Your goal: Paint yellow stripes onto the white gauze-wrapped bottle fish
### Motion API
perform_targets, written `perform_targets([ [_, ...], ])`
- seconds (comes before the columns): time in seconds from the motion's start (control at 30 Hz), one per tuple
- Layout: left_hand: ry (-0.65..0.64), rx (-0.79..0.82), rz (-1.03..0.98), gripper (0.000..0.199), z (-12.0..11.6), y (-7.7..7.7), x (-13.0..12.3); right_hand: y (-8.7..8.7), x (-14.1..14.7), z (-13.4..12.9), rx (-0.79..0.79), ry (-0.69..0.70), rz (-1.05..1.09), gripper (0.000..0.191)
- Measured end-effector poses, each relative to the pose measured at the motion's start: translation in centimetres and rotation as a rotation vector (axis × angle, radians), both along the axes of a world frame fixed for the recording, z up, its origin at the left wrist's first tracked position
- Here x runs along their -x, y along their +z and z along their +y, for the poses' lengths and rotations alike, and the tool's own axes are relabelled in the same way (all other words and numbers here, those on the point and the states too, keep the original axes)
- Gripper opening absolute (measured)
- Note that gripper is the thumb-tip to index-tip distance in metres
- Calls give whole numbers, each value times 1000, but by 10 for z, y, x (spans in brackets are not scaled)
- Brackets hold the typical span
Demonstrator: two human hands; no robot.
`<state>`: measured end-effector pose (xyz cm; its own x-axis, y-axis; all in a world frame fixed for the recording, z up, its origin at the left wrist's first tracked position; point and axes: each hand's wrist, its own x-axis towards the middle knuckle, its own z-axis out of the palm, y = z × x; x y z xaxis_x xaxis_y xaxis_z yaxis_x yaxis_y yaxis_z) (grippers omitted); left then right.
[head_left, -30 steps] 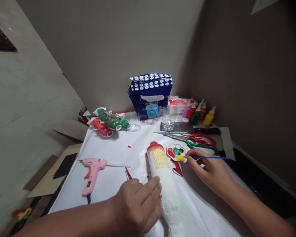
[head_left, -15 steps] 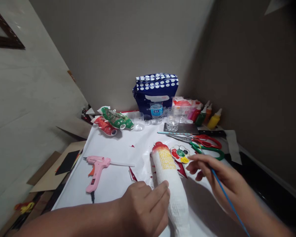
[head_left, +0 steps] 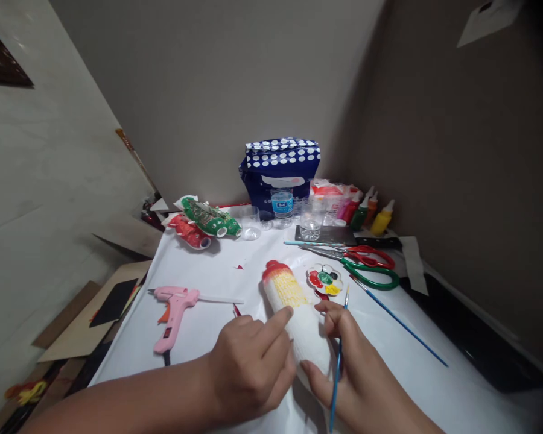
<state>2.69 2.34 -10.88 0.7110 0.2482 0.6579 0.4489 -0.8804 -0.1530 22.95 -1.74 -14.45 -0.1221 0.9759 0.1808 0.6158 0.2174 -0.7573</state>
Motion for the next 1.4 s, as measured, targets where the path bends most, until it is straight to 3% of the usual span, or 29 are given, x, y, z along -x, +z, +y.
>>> perform_targets([
  [0.17,142,122,-123,21,4,18,6,-9,0,-1,-120,-84,94,35],
  [0.33,206,863,-139,14,10,23,8,8,1,-1,-363,-147,160,37],
  [0.4,120,1161,-158,24,16,19,5,14,3,-1,-452,-107,141,38],
  [0.47,-92,1428,-273,46,22,13,1,15,7,0,-464,-53,119,40],
  [0.53,-282,1649,-435,48,28,9,-2,14,11,0,-420,5,111,42],
  [0.63,-355,1873,-684,45,32,5,-4,16,8,2,-342,106,90,44],
  [0.73,-274,2002,-826,47,35,0,-2,29,-10,14,-270,167,81,29],
  [0.8,-233,2053,-886,50,39,-6,-1,40,-31,28,-258,96,84,17],
  [0.9,-278,2080,-927,48,45,-17,1,44,-61,52,-180,-34,211,37],
  [1.0,-315,2112,-948,44,49,-23,0,34,-79,72,-59,-136,368,55],
  [1.17,-197,2211,-1016,48,47,-21,-4,11,-84,85,71,-207,360,33],
  [1.27,-85,2226,-1028,52,46,-20,-6,6,-86,86,38,-239,222,26],
  [1.4,-76,2247,-1022,56,46,-20,-8,4,-89,85,-70,-220,75,30],
])
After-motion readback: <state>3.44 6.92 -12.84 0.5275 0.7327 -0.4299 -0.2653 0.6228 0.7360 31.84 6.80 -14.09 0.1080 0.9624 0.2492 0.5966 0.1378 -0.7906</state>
